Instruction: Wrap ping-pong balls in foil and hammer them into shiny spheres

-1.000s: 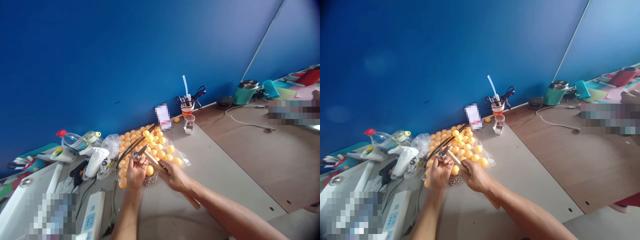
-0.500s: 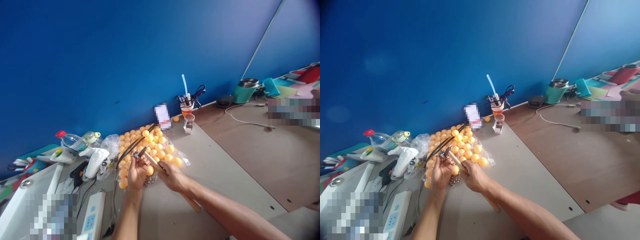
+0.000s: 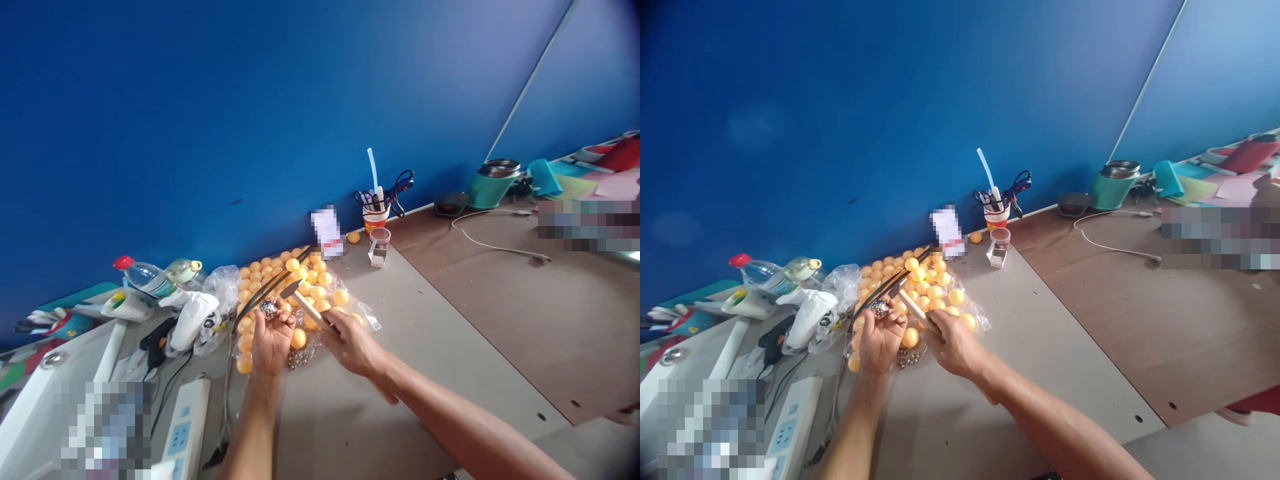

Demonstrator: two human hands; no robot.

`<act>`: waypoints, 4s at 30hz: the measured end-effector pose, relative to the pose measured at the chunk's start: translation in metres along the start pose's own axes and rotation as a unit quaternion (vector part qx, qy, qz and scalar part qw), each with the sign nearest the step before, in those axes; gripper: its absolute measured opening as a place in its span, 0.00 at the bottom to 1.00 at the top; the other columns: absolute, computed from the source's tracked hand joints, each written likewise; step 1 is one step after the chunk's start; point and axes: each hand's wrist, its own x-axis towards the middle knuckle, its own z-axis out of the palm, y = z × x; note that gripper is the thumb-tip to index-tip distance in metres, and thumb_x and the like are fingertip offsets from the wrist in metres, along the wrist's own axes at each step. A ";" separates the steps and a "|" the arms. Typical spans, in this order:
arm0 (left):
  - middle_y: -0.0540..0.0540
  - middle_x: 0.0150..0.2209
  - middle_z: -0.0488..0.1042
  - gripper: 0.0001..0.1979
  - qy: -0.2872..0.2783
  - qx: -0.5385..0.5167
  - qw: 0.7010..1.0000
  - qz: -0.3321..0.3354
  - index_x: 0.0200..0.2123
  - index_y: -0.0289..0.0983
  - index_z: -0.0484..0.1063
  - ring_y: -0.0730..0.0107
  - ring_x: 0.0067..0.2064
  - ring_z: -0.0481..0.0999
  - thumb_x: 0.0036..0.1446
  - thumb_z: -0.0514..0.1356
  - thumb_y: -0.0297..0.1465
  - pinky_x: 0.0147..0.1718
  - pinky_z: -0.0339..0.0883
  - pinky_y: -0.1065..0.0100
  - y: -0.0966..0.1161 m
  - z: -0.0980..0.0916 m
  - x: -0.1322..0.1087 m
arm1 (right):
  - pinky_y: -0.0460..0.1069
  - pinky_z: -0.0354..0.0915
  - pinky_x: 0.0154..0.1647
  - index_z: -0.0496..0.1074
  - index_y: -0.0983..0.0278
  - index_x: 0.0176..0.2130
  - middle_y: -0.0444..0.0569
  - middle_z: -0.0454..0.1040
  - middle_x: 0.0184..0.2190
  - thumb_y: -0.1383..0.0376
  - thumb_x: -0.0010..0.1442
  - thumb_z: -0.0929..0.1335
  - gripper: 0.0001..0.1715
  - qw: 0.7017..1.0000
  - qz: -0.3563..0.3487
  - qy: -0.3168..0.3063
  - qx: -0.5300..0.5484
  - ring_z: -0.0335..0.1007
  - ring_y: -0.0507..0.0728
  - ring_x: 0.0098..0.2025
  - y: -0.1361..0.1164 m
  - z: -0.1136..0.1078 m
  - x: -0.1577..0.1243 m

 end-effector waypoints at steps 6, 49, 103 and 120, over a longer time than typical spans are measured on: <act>0.48 0.37 0.72 0.12 -0.002 0.007 1.000 0.003 0.40 0.38 0.73 0.77 0.30 0.66 0.53 0.67 0.34 0.34 0.66 0.70 0.002 0.002 -0.002 | 0.46 0.55 0.29 0.59 0.61 0.29 0.42 0.62 0.27 0.67 0.55 0.63 0.04 0.991 0.058 0.073 -0.091 0.58 0.53 0.28 0.012 -0.010 0.011; 0.46 0.37 0.73 0.13 0.008 0.049 0.999 0.008 0.39 0.38 0.73 0.74 0.32 0.70 0.50 0.68 0.33 0.31 0.64 0.71 -0.005 -0.004 0.003 | 0.53 0.53 0.45 0.70 0.66 0.45 0.58 0.73 0.43 0.69 0.60 0.62 0.13 0.891 0.225 0.015 -0.393 0.70 0.60 0.41 0.067 -0.046 0.029; 0.47 0.34 0.74 0.11 0.054 0.172 0.983 0.039 0.37 0.38 0.72 0.78 0.26 0.68 0.50 0.65 0.32 0.27 0.63 0.73 -0.009 -0.001 0.001 | 0.45 0.55 0.26 0.63 0.63 0.26 0.45 0.69 0.26 0.74 0.54 0.64 0.08 0.994 -0.030 -0.055 -0.088 0.60 0.51 0.26 0.043 0.040 0.003; 0.44 0.47 0.76 0.23 -0.018 0.162 0.987 0.003 0.52 0.42 0.71 0.62 0.46 0.77 0.52 0.65 0.30 0.50 0.68 0.58 -0.014 0.003 -0.002 | 0.43 0.52 0.22 0.65 0.63 0.26 0.39 0.63 0.18 0.72 0.46 0.64 0.05 0.987 0.065 0.000 0.144 0.56 0.48 0.21 0.038 0.032 0.009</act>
